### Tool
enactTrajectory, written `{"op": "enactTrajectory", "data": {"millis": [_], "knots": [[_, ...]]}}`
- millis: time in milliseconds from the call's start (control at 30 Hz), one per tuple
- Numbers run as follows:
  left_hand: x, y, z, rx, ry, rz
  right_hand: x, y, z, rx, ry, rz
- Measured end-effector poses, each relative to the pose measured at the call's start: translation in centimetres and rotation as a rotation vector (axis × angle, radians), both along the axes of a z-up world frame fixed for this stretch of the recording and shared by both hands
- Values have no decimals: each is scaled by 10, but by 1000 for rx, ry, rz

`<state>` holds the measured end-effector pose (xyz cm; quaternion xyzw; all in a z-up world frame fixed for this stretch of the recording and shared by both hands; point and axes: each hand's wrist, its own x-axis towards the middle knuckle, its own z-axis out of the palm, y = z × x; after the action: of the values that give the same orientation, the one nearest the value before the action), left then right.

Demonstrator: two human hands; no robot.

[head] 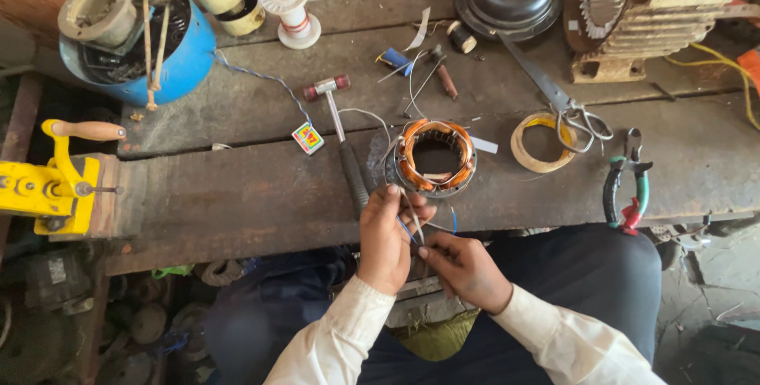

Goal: The person sits at a workbench and repairs a copper-wound electrical coil. They use pliers to strip insulation from wires, twist the wire ends together, and wrap the connections with white insulating tape. The person also uses a hammer to tap the coil assembly and handles various tools and components on the cluttered workbench.

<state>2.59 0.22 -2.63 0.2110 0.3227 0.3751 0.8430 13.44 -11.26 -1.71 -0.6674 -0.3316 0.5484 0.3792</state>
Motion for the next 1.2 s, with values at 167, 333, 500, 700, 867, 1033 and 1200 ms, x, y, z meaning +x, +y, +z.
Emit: {"op": "enactTrajectory", "data": {"millis": [167,333,500,700,867,1033,1200], "knots": [[3,8,-17,-88,-27,-11,12,-16,-1,3,343,9],[3,12,-14,-57,15,-31,4,-50,-8,-29,518,-102],[5,8,-14,-51,72,-51,-2,-68,-28,7,523,-113],[3,3,-18,140,222,-43,-14,-62,-33,-115,-158,-1],[-12,-1,-2,775,658,-215,-13,-50,-7,152,-551,-72],[-25,3,22,1182,877,-90,20,-36,36,324,-609,-323],[-33,18,35,1304,1141,-117,75,-19,85,475,-770,-497]]}}
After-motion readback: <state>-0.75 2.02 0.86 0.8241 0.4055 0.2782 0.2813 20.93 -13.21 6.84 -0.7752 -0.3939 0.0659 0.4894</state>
